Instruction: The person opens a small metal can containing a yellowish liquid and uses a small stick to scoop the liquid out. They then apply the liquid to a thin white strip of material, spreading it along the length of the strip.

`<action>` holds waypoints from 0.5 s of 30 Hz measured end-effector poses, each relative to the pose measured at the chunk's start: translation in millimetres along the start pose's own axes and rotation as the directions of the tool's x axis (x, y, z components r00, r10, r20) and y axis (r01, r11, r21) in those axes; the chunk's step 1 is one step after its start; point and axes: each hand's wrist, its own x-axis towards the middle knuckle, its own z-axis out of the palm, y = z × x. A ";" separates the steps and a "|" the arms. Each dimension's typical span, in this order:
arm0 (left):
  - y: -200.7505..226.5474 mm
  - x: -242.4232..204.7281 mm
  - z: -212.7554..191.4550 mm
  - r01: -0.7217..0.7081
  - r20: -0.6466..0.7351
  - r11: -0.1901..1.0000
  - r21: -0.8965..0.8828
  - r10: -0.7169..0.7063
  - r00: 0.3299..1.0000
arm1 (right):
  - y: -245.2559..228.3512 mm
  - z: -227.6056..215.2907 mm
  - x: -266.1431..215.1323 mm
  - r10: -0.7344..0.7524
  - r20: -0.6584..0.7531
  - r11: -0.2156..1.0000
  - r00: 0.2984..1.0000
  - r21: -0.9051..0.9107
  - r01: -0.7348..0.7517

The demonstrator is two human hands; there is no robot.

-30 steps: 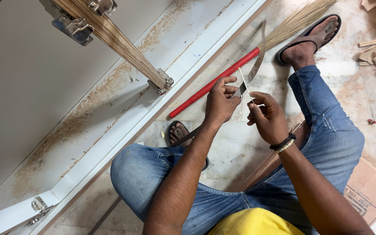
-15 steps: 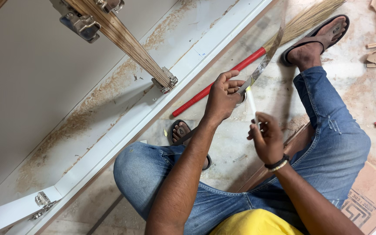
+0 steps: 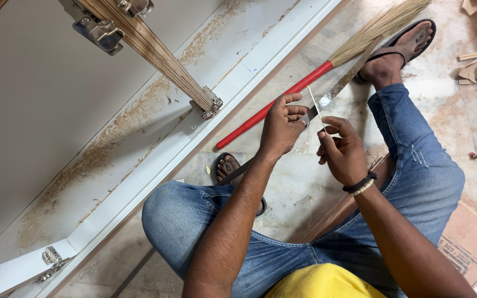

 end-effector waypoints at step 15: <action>-5.1 4.5 -8.3 -0.128 -0.037 0.964 -0.231 0.123 0.992 | 13.3 32.8 -8.3 -0.087 -0.026 0.732 0.996 0.676 0.082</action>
